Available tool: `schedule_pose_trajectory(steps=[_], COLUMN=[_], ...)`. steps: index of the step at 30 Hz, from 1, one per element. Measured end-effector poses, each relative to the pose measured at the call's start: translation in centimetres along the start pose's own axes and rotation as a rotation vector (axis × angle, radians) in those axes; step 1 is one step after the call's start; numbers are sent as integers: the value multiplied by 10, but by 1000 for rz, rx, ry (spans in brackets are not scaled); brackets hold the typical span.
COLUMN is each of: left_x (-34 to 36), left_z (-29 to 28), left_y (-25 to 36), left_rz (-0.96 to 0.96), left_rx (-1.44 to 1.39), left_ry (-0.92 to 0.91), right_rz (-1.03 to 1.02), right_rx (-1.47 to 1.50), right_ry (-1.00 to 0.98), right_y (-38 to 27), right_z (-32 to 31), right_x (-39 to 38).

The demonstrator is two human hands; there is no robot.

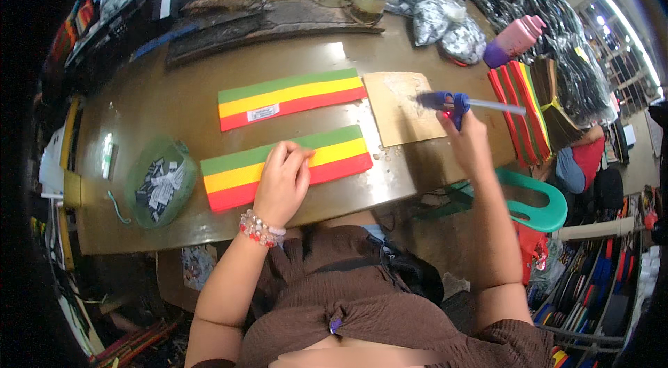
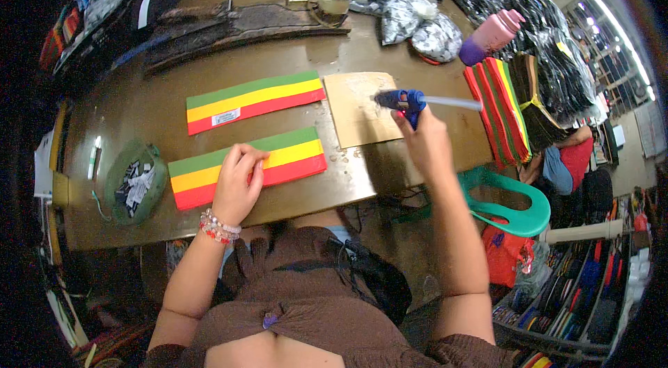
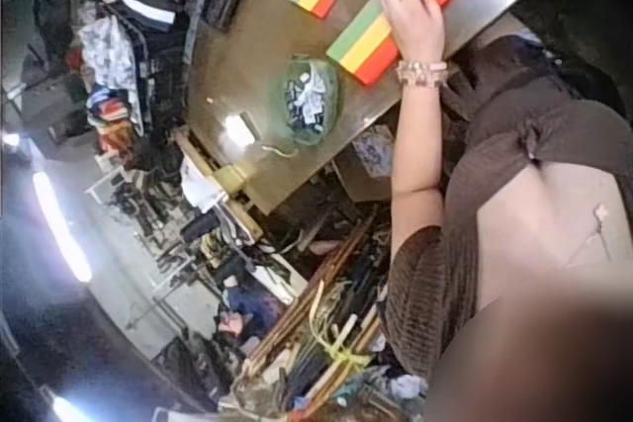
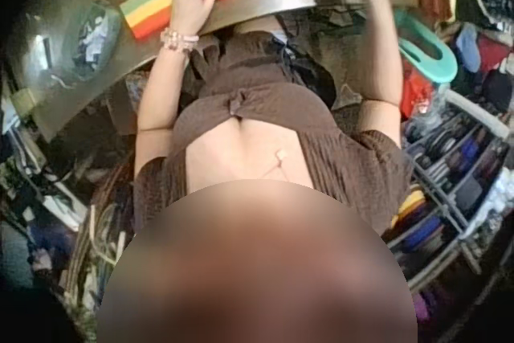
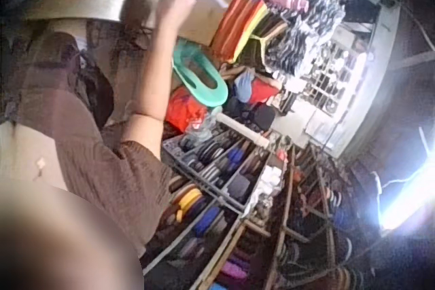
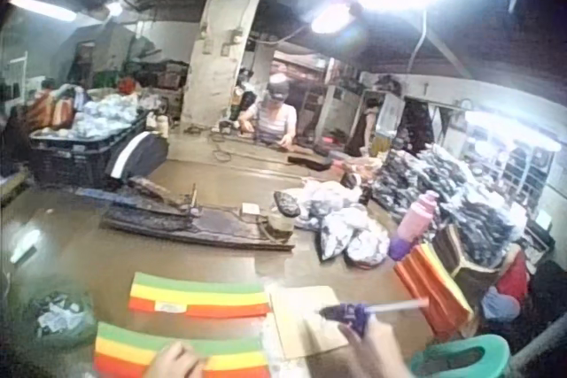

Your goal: The person applies hot glue to small rectangular labels and adheres them to the center of striped fabric pieces. They repeat this process for several items, stacking the finished pieces on the table.

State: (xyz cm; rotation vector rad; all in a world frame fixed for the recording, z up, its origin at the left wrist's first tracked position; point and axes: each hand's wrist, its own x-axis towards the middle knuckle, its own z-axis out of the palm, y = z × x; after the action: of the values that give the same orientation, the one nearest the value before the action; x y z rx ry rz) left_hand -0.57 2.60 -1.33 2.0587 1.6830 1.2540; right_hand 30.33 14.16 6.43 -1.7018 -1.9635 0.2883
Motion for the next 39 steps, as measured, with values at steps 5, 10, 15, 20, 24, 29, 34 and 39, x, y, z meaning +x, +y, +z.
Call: schedule_pose_trajectory(steps=[5, 10, 15, 20, 24, 29, 34, 39], left_x=[4, 0, -18, -29, -30, -29, -28, -30], left_z=[-15, -81, -64, -41, -44, -44, -50, -122], left_y=[0, -1, 1, -5, -6, -5, -4, -15], left_rz=[-300, -266, -85, -31, -32, -31, 9, -166], left_rx=[-466, -508, -49, 75, 78, 83, 53, 218], left_ry=[59, 384, -36, -81, -79, -69, -124, 96], right_rz=[-10, -253, -395, -417, -373, -380, -346, 298], right_rx=[-530, 40, 49, -80, -171, -366, -137, 566], right_ry=[-251, -373, -430, -363, -379, -421, -367, 255], right_y=[-55, -94, -105, -112, -123, -136, -102, -5], right_z=[-35, -11, 14, 25, 23, 2, -14, 25], right_x=[-2, -39, -56, -63, -63, -63, -47, -22])
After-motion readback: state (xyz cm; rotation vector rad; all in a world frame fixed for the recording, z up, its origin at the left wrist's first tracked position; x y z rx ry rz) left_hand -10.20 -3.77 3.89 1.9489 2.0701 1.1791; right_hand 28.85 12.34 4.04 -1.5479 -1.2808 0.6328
